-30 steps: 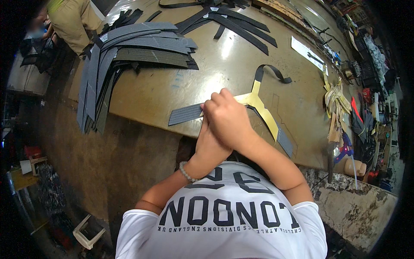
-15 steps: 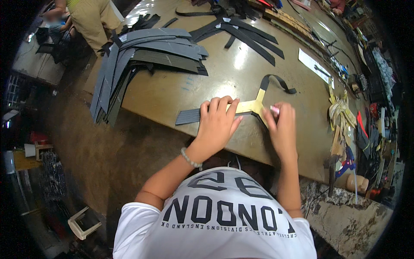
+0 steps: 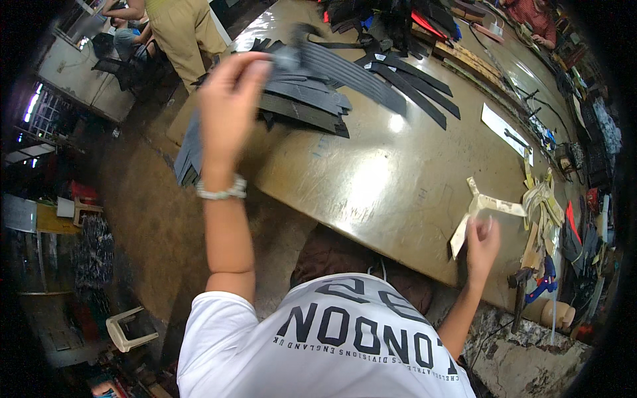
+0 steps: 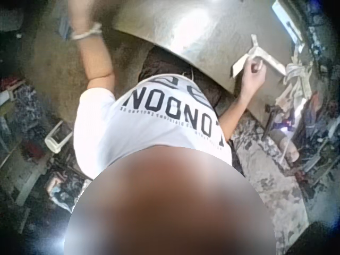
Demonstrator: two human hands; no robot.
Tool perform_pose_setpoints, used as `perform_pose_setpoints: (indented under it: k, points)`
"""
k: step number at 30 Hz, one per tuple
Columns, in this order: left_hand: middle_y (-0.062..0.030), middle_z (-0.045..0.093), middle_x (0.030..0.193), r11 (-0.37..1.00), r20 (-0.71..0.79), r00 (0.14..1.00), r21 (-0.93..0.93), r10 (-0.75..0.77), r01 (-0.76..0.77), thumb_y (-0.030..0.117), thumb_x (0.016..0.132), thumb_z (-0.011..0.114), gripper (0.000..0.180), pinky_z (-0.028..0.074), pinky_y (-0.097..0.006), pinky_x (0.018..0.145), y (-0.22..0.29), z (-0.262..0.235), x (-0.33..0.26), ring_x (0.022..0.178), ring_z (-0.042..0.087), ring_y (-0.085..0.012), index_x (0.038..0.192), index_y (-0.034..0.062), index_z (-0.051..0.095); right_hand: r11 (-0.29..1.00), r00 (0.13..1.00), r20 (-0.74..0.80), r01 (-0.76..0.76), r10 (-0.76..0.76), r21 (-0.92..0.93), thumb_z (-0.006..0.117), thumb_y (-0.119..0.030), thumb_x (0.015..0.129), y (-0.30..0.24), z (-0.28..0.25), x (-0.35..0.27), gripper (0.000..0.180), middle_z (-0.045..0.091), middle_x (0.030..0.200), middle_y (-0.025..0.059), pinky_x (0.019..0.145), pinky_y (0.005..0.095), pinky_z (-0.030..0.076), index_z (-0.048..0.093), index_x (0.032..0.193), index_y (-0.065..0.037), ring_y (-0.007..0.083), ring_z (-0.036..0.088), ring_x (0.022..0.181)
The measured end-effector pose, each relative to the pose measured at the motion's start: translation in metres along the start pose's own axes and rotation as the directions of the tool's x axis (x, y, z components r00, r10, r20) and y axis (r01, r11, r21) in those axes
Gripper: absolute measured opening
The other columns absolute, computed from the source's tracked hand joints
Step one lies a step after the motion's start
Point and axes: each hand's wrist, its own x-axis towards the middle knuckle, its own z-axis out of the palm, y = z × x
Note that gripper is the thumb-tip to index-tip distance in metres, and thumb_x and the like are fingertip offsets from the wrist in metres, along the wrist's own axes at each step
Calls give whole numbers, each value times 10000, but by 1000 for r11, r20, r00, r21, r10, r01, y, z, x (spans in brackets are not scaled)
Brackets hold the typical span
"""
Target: The person assembles small fabric pieces by hand, using a template and rubber bands to align and bundle them. They repeatedly place fabric strips onto a template, secure them with rubber bands, and organize the assembled pieces on the table.
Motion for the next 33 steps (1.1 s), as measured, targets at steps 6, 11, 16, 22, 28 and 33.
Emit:
perform_pose_setpoints:
  k: [6, 11, 16, 22, 28, 33]
  points:
    - [-84, 703, 1015, 827, -169, 869, 267, -465, 494, 184, 941, 657, 257, 497, -277, 815, -105, -69, 3, 891, 639, -135, 1104, -12, 686, 998, 999, 46, 28, -26, -48, 702, -180, 908, -22, 12, -8, 339, 495, 648, 0, 528, 266, 348, 453, 742, -21, 75, 391, 609]
    - [-133, 675, 1018, 888, -269, 963, 440, -11, 133, 207, 971, 554, 248, 474, -357, 882, -100, -14, 3, 953, 634, -229, 1026, -3, 674, 926, 967, 149, 243, -207, -291, 703, -185, 896, -44, -2, 8, 247, 552, 758, 111, 612, 322, 439, 546, 888, 6, 181, 496, 664]
    - [-209, 636, 815, 996, 169, 985, 85, -18, 4, 250, 938, 541, 306, 489, -401, 723, -58, 109, 29, 741, 618, -316, 906, -45, 615, 750, 875, 239, 485, -422, -450, 643, -115, 898, -33, -19, 30, 341, 591, 1134, 196, 890, 394, 483, 558, 1207, -2, 333, 596, 1029]
    - [-212, 689, 936, 932, 374, 925, 305, 71, -195, 210, 853, 643, 303, 514, -455, 827, -90, 221, 53, 891, 654, -396, 1095, 29, 624, 866, 936, 272, 319, -223, -386, 628, -60, 886, -24, -36, 21, 295, 584, 1075, 197, 869, 394, 480, 546, 1164, -2, 358, 590, 1005]
    - [-196, 694, 940, 946, 470, 883, 281, 10, -160, 140, 837, 645, 352, 519, -457, 831, -95, 245, 65, 912, 655, -392, 1177, 58, 607, 908, 912, 325, 338, -251, -247, 676, -48, 836, -31, -27, -4, 265, 543, 944, 167, 746, 386, 450, 535, 1055, 1, 320, 529, 821]
    - [-208, 698, 910, 959, 471, 879, 210, 72, -191, 117, 818, 651, 246, 523, -457, 834, -82, 241, 78, 891, 674, -370, 1049, 54, 708, 915, 853, 423, 387, -307, -116, 666, -19, 820, -37, -3, -25, 270, 529, 972, 161, 801, 390, 441, 515, 1043, 4, 322, 519, 881]
